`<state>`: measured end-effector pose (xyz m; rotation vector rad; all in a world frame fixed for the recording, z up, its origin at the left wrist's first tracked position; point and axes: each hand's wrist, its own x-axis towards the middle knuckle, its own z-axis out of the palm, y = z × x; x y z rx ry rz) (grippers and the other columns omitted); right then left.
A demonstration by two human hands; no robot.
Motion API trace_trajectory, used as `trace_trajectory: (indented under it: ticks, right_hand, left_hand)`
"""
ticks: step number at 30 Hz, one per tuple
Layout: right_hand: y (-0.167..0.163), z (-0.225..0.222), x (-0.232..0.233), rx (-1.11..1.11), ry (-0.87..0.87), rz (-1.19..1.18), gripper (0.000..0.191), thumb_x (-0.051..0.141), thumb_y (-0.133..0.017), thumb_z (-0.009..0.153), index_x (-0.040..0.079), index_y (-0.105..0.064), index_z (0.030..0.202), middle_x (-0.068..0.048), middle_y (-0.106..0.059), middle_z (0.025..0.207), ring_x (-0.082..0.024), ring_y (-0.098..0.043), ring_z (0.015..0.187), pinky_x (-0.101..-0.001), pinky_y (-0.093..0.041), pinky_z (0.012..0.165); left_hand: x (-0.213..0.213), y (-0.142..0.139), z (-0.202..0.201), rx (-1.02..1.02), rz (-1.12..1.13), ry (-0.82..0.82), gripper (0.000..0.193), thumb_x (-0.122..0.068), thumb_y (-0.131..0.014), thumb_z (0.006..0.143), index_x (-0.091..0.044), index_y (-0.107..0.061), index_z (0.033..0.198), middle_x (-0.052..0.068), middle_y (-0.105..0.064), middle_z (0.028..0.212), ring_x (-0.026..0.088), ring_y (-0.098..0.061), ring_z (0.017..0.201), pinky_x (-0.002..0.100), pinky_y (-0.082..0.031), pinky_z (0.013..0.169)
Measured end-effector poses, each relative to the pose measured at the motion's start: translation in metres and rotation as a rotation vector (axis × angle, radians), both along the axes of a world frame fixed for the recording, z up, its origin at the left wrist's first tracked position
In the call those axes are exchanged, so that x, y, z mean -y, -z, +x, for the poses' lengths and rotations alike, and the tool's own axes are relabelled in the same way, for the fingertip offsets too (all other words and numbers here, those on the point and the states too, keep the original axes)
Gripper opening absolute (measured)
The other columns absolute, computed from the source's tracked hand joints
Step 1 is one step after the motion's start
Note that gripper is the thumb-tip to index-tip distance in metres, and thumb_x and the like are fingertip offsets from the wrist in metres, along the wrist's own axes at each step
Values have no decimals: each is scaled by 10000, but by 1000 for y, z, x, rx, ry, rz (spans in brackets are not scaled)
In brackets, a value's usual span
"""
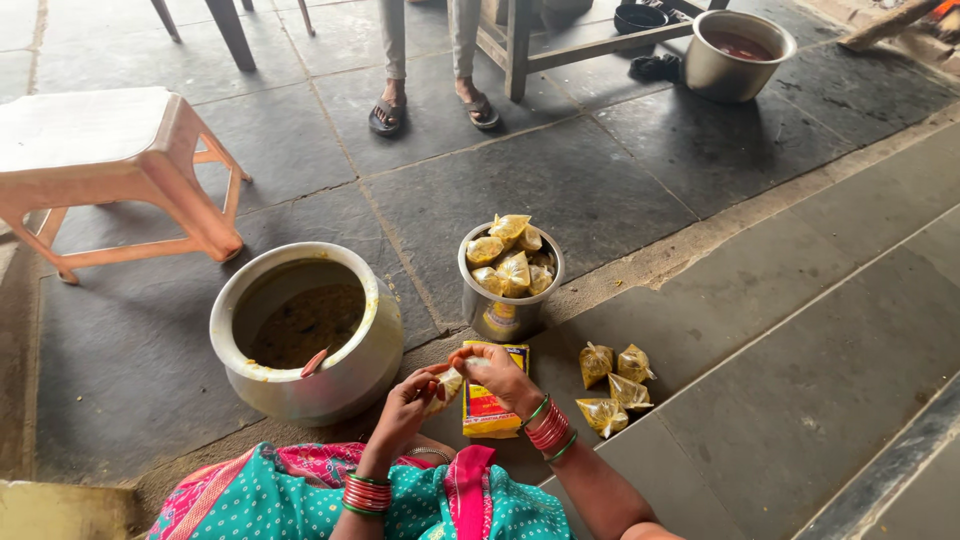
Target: The person scoops a yellow food mixture from a large pot into small plastic bags using a ladle. They then tie each bag and place it into a metal container. The process is repeated multiple times.
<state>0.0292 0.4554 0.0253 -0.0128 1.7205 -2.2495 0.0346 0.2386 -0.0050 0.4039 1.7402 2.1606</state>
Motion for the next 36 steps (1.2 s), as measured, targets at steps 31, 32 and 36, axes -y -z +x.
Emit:
trace_trajectory:
  ticks: [31, 32, 36]
  right_hand:
    - [-102, 37, 30, -1488, -433, 865, 246, 103, -687, 913, 60, -672, 1155, -63, -650, 1097, -232, -622, 1086, -374, -487, 1030]
    - [-97, 36, 27, -1442, -399, 821, 282, 88, -694, 920, 48, -687, 1198, -78, -661, 1121, -244, -614, 1074, -371, -492, 1002]
    - [-66, 23, 18, -1193, -199, 695, 193, -19, -691, 869, 82, -728, 1029, -61, -691, 1046, -231, -661, 984, -354, -546, 881]
  left_hand:
    - [32, -2, 1, 329, -55, 196, 191, -45, -659, 907, 46, -802, 995, -6, -719, 732, 21, -558, 570, 199, -419, 494]
    - [33, -1, 3, 271, -73, 240, 207, -30, -665, 893, 38, -817, 1017, -27, -700, 738, 1, -515, 566, 180, -379, 488]
    - [25, 7, 4, 237, -80, 203, 244, -147, -664, 1017, 52, -800, 984, -30, -661, 727, 5, -488, 617, 186, -399, 534]
